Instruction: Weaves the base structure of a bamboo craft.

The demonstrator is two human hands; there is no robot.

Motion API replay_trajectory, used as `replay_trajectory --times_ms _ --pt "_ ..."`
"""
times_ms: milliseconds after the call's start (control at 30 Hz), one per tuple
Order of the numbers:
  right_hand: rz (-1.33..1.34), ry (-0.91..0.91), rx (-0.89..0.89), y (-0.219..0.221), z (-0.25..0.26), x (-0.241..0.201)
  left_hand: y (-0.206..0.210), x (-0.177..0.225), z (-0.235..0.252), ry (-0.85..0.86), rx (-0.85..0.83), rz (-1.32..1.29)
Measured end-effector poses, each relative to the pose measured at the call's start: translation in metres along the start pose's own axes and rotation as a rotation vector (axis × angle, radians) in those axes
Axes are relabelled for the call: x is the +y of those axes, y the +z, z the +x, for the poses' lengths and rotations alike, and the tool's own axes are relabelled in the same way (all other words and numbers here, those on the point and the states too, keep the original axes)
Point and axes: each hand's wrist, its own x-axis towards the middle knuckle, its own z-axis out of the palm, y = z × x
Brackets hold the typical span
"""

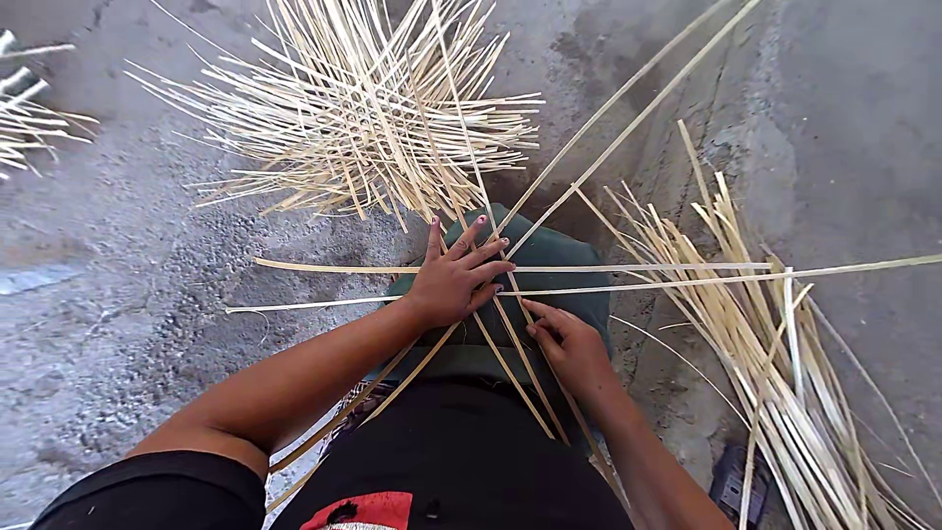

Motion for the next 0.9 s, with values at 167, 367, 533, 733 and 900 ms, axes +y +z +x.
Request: replay_trajectory --times_ms 167,367,533,733,900 --pt "-0.019 0.003 -0.051 -0.005 0.003 -0.001 0.002 -0.002 0.0 0.01 0.027 0.005" --pt "-0.219 -0.191 0.19 0.003 0.012 -0.023 -0.004 0.0 0.004 0.004 -0.017 0.032" --pt "-0.21 -0.184 0.154 0.044 0.023 -0.027 -0.02 0.004 0.013 -0.266 0.229 -0.444" --pt "-0.261 -0.217 0.236 0.043 0.019 -0.021 -0.07 -0.011 0.063 -1.059 0.09 -1.592" --pt "-0.178 -0.193 0.2 0.041 0.015 -0.024 -0.051 0.007 0.057 -0.869 0.072 -1.78"
